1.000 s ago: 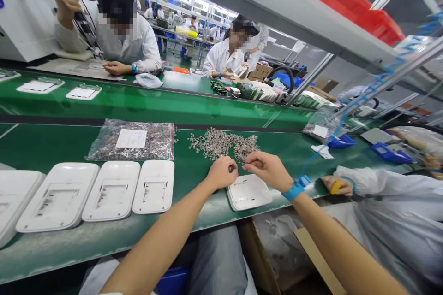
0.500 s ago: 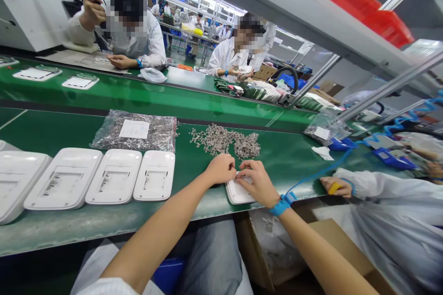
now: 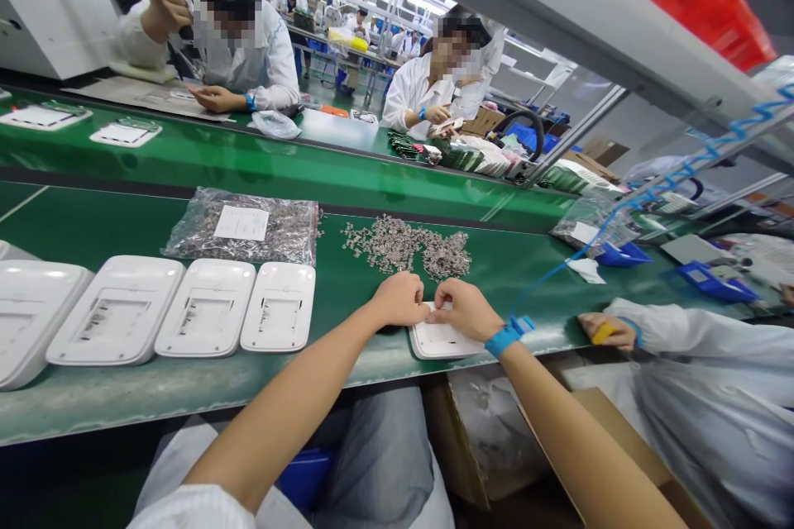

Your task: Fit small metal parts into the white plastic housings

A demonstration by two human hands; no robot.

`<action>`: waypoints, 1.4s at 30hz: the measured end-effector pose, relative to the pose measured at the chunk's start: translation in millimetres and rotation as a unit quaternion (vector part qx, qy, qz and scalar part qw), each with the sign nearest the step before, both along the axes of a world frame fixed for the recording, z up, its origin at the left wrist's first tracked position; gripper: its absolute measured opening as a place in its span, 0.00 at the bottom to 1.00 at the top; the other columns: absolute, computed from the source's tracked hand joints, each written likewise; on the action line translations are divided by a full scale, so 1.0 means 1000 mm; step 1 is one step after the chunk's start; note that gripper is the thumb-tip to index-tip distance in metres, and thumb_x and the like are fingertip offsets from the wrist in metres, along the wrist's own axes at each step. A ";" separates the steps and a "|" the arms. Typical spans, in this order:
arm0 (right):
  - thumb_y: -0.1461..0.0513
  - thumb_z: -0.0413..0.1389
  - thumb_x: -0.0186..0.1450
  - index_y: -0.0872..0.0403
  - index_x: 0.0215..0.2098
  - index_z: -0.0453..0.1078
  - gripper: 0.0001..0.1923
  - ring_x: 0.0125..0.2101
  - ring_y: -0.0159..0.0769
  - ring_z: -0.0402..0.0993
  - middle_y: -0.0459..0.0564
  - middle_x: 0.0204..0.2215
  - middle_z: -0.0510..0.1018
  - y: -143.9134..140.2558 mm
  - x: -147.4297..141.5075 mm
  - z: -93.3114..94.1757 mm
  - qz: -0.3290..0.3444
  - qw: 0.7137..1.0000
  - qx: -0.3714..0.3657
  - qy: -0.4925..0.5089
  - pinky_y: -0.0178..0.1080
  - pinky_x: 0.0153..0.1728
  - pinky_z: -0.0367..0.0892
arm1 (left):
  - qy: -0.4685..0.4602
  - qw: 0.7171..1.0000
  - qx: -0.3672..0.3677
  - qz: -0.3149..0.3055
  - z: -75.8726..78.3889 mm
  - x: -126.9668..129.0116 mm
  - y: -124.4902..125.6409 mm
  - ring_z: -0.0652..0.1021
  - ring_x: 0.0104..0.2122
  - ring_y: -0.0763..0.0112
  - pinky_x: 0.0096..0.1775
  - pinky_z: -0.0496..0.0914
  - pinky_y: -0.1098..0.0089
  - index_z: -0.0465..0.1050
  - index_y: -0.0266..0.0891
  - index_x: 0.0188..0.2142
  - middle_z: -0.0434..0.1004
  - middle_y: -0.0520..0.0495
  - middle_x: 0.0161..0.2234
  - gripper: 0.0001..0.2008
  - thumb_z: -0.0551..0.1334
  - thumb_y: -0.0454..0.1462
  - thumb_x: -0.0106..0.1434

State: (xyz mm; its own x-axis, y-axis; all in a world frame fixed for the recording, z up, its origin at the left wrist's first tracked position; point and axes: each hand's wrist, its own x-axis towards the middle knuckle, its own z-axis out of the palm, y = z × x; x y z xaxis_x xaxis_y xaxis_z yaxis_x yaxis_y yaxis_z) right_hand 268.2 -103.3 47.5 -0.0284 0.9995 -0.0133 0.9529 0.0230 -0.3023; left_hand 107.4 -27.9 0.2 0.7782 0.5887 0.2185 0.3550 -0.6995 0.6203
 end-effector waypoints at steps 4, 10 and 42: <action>0.64 0.70 0.49 0.53 0.27 0.68 0.14 0.28 0.35 0.68 0.44 0.26 0.72 0.001 0.006 0.002 0.035 0.999 0.010 -0.004 0.35 0.28 0.60 | 0.011 1.000 0.007 -0.014 0.005 -0.004 0.000 0.71 0.34 0.66 0.31 0.62 0.68 0.62 0.40 0.25 0.71 0.50 0.30 0.13 0.66 0.43 0.50; 0.67 0.55 0.66 0.52 0.38 0.71 0.05 0.41 0.42 0.70 0.52 0.39 0.78 -0.044 0.006 -0.012 0.156 0.968 0.194 0.028 0.46 0.44 0.67 | 0.017 1.000 -0.005 -0.019 0.006 -0.002 0.002 0.72 0.35 0.65 0.32 0.63 0.68 0.62 0.40 0.25 0.72 0.50 0.31 0.12 0.65 0.41 0.50; 0.68 0.54 0.64 0.48 0.41 0.79 0.14 0.45 0.44 0.76 0.47 0.40 0.83 -0.057 0.010 -0.032 0.140 0.958 0.250 0.006 0.50 0.47 0.72 | 0.019 1.000 -0.017 0.011 0.006 0.002 -0.005 0.71 0.36 0.65 0.33 0.63 0.67 0.61 0.41 0.24 0.71 0.50 0.31 0.12 0.64 0.41 0.51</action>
